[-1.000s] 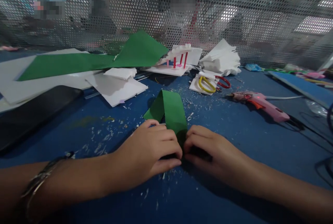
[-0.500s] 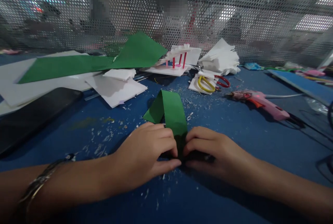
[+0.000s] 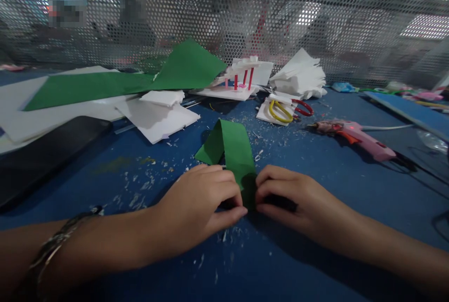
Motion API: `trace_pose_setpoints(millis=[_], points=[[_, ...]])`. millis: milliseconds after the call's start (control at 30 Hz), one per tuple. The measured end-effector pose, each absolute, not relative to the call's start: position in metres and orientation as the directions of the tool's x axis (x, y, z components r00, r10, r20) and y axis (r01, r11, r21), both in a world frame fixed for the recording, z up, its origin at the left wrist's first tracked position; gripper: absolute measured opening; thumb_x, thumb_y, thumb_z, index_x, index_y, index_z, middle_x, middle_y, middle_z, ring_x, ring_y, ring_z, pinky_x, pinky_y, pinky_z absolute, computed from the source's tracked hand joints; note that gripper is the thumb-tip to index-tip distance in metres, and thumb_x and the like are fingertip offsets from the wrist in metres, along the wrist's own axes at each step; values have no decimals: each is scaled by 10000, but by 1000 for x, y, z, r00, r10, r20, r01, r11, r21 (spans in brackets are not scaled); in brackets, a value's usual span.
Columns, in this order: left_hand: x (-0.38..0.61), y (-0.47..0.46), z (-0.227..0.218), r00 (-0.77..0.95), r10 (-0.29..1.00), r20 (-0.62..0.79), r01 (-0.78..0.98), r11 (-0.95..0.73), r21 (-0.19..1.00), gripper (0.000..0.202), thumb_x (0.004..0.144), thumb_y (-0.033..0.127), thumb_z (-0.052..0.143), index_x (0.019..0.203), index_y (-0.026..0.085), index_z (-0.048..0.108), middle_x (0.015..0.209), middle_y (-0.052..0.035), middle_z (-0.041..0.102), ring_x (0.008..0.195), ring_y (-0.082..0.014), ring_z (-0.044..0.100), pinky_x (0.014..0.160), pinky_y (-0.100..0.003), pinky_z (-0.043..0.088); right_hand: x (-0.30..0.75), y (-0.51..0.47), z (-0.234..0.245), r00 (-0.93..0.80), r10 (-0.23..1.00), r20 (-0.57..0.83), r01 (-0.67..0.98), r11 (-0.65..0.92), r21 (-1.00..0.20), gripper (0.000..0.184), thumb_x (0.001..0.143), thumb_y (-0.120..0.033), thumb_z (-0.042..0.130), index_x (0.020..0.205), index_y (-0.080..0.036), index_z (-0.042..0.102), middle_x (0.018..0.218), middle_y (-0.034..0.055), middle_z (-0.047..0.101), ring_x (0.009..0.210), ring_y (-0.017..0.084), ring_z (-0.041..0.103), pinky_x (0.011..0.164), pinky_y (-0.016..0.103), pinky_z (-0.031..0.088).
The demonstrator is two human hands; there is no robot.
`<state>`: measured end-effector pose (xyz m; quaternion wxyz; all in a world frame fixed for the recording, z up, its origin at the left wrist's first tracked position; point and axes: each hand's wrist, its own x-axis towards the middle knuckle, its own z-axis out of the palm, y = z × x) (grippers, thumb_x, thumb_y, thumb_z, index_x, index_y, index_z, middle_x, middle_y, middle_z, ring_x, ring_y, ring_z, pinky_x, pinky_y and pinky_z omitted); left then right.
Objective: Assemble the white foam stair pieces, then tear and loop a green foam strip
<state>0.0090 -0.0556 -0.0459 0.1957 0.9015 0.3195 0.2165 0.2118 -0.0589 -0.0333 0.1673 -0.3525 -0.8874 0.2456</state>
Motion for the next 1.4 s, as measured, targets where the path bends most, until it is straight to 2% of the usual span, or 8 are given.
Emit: trace_pose_setpoints(millis=[200,333,433,600,767,1033,1267,1400], points=[[9,-55,-46,707,645,290,480,-739,472,29,785,177,559,761,195,560,666,49,568,631,-119,496,581,-253,288,211,-58,-32,-689,717,108,561,621,-547,106,809,-148,486,728,-179,548,818,22,514,703,95,507,639,218,439],[8,-53,-46,739,615,275,482,-768,422,28,790,221,591,801,203,572,703,49,584,659,-124,506,580,-251,292,209,-57,-32,-695,714,88,575,624,-529,108,817,-143,475,753,-173,557,827,25,510,723,97,507,663,221,435],[6,-53,-48,775,554,304,477,-828,295,75,825,272,560,838,201,582,739,34,594,675,-138,513,577,-261,301,208,-57,-32,-703,706,80,574,631,-522,130,823,-117,447,777,-163,559,835,33,507,737,102,501,677,227,435],[5,-56,-51,787,390,478,444,-896,0,329,935,267,311,802,187,601,663,10,573,591,-157,478,515,-288,270,207,-57,-32,-709,700,86,568,639,-518,145,828,-109,432,763,-168,547,835,31,496,751,109,488,685,235,434],[7,-59,-46,818,327,474,434,-891,-133,319,916,184,345,761,171,623,626,9,577,545,-154,485,490,-288,292,207,-56,-34,-713,696,90,563,644,-518,130,824,-109,441,756,-164,537,823,28,490,730,105,482,672,234,431],[8,-59,-46,811,337,479,451,-881,-143,313,906,169,363,752,176,635,617,9,580,534,-157,494,474,-291,298,208,-56,-37,-712,688,142,556,676,-484,102,809,-85,452,785,-174,494,815,21,503,740,110,473,662,235,421],[8,-58,-47,815,341,469,454,-878,-151,360,914,153,327,717,175,627,619,-1,578,534,-150,490,472,-284,284,213,-55,-35,-748,641,173,480,701,-527,83,787,-113,540,830,-182,551,840,7,509,749,83,509,670,195,425],[7,-57,-47,808,360,466,454,-885,-102,361,927,226,337,722,176,630,632,2,585,552,-145,501,483,-278,301,214,-54,-33,-744,644,177,484,703,-522,58,771,-120,573,796,-172,581,803,4,527,735,76,527,666,178,433]])
